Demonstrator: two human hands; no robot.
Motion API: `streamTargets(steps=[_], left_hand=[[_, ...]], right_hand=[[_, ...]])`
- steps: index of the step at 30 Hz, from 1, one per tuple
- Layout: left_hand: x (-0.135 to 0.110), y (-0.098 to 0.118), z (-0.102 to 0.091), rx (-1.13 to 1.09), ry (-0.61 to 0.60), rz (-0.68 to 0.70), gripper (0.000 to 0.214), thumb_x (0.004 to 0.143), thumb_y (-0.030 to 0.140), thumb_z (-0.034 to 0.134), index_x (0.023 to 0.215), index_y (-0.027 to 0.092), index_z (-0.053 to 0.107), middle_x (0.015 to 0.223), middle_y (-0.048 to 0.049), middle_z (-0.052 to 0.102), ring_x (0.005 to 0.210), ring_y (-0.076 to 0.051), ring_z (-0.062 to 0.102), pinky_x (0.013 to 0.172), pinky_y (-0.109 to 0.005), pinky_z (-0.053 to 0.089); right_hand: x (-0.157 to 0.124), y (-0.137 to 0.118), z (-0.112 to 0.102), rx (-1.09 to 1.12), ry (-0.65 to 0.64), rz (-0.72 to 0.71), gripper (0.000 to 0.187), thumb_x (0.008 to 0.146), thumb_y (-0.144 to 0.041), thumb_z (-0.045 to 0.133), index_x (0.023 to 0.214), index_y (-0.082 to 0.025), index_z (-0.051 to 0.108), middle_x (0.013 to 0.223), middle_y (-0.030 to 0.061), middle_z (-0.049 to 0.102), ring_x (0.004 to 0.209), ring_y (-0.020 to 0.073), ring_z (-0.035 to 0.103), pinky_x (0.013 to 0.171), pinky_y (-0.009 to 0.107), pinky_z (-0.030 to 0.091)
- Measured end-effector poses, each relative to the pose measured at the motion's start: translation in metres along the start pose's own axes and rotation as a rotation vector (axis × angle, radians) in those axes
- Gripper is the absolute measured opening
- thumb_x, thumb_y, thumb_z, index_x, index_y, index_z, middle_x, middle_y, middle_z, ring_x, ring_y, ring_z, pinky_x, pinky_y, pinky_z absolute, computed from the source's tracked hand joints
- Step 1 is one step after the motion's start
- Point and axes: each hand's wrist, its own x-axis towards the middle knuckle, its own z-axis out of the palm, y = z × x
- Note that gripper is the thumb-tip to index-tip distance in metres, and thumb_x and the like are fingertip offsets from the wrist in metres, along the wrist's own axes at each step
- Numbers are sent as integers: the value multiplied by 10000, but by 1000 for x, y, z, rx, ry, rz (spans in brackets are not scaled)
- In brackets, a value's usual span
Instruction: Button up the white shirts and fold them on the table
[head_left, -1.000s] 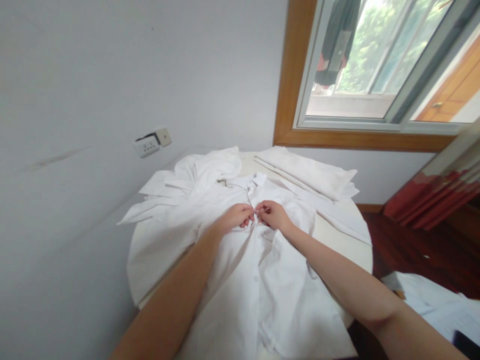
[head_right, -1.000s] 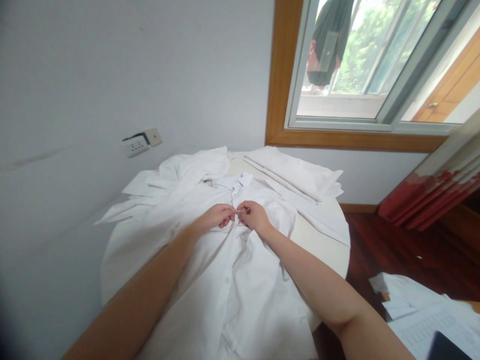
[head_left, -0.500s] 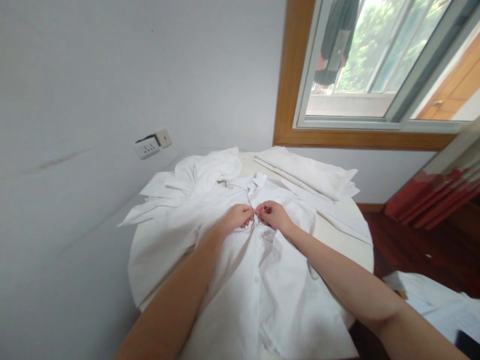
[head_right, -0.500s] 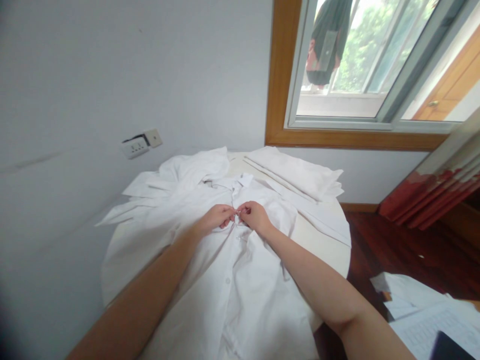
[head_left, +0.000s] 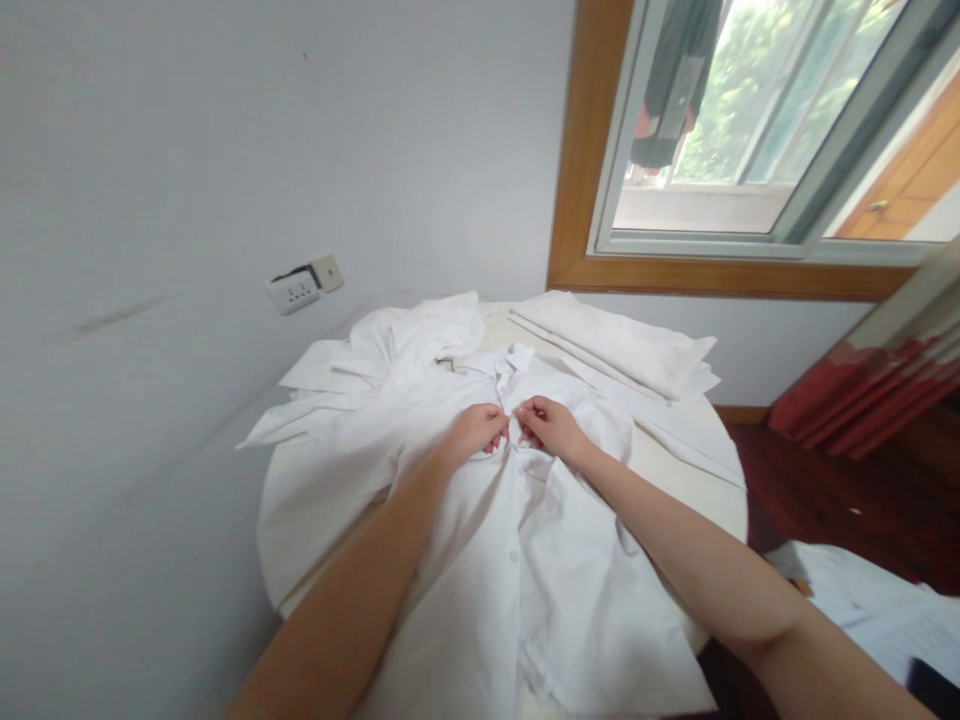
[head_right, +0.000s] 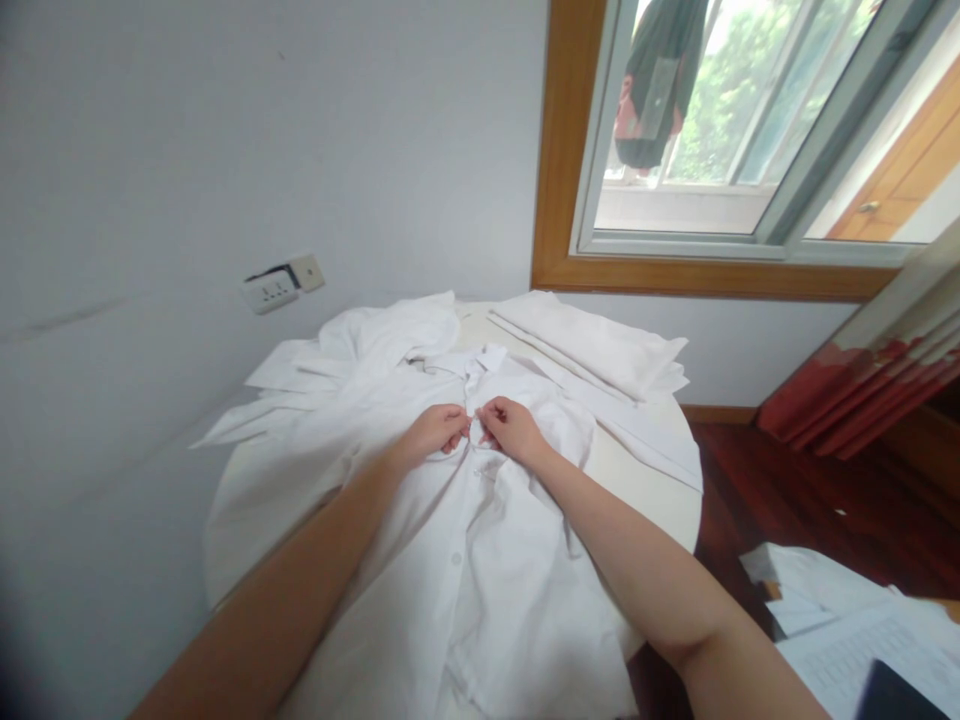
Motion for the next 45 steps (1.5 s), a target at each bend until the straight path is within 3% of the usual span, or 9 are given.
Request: streamTargets(steps=[8, 18, 24, 28, 32, 35, 39, 42, 45], left_hand=[[-1, -1, 2, 33, -2, 49, 272, 797, 359, 452, 613, 174, 527, 424, 62, 442, 380, -70, 418, 402, -180, 337], [-2, 0, 3, 321, 94, 125, 205, 779, 301, 446, 642, 186, 547, 457, 48, 518, 379, -88, 470, 429, -196, 325], [-5, -1, -3, 462, 133, 170, 217, 799, 310, 463, 666, 185, 582, 576, 27, 601, 445, -91, 505, 497, -209, 343], [-6, 2, -11, 530, 199, 196, 223, 814, 370, 509, 740, 195, 626, 669, -8, 639, 596, -132, 563, 586, -231, 392], [-5, 1, -19, 736, 351, 303, 177, 811, 339, 554, 877, 198, 639, 929, -62, 655, 885, -189, 581, 824, -289, 428], [-6, -6, -20, 884, 382, 266, 282, 828, 356, 546, 1045, 192, 623, 1073, -97, 628, 1034, -236, 541, 943, -362, 393], [-7, -19, -8, 970, 264, 164, 453, 899, 425, 415, 1259, 178, 536, 1328, -147, 521, 1246, -299, 433, 1026, -444, 335], [-5, -28, 0, 985, 238, 100, 556, 919, 450, 338, 1389, 165, 417, 1485, -173, 334, 1372, -345, 275, 1083, -523, 240], [1, -34, -2, 964, 232, 92, 597, 924, 480, 289, 1433, 176, 357, 1523, -159, 259, 1407, -336, 202, 1113, -541, 177]], right_hand=[[6, -6, 1, -591, 29, -256, 159, 883, -236, 470, 747, -194, 541, 690, -2, 580, 653, 121, 501, 630, 220, 354], [11, 3, -2, -354, 25, -211, 330, 904, -389, 448, 653, -187, 518, 560, -44, 487, 553, 101, 433, 554, 211, 309], [5, 0, -7, -289, -8, -91, 288, 890, -345, 445, 723, -174, 604, 517, -40, 525, 480, 99, 460, 531, 216, 345], [-1, -14, -23, -523, 9, -130, 215, 855, -201, 468, 870, -167, 679, 759, 27, 657, 664, 126, 558, 662, 232, 407], [-11, -31, -39, -887, 3, -143, 237, 838, -224, 554, 1031, -191, 688, 1031, 101, 645, 981, 205, 554, 891, 305, 387], [-19, -34, -39, -1010, -41, -70, 344, 874, -343, 539, 1189, -230, 617, 1242, 124, 566, 1164, 273, 472, 955, 392, 372], [-25, -23, -25, -1018, -132, 26, 537, 940, -495, 372, 1427, -270, 366, 1493, 121, 326, 1365, 341, 255, 1038, 550, 266], [-23, -14, -16, -1043, -142, 77, 593, 941, -559, 306, 1463, -279, 293, 1548, 118, 197, 1408, 371, 124, 1062, 622, 150], [-18, -8, -16, -1045, -151, 88, 619, 934, -594, 270, 1473, -289, 267, 1562, 110, 144, 1419, 365, 70, 1070, 631, 107]])
